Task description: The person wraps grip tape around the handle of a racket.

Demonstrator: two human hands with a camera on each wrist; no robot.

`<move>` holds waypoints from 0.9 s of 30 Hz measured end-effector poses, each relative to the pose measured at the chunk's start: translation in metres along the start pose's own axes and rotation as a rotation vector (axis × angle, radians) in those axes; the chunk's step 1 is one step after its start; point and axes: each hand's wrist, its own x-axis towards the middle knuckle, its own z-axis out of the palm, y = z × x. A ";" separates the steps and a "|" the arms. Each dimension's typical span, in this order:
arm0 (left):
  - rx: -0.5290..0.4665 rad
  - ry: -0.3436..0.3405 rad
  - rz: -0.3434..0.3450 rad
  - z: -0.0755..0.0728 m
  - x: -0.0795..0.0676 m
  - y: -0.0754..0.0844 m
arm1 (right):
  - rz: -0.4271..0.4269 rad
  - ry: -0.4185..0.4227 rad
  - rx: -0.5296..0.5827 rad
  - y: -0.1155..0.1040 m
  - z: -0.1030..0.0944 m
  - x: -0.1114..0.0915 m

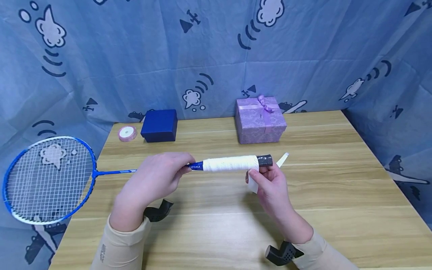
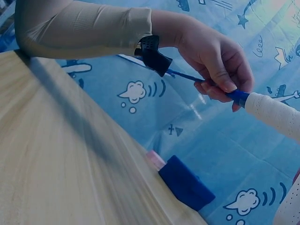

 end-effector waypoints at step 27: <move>0.018 0.096 0.067 0.001 -0.002 -0.003 | -0.008 -0.008 0.014 0.000 0.000 0.000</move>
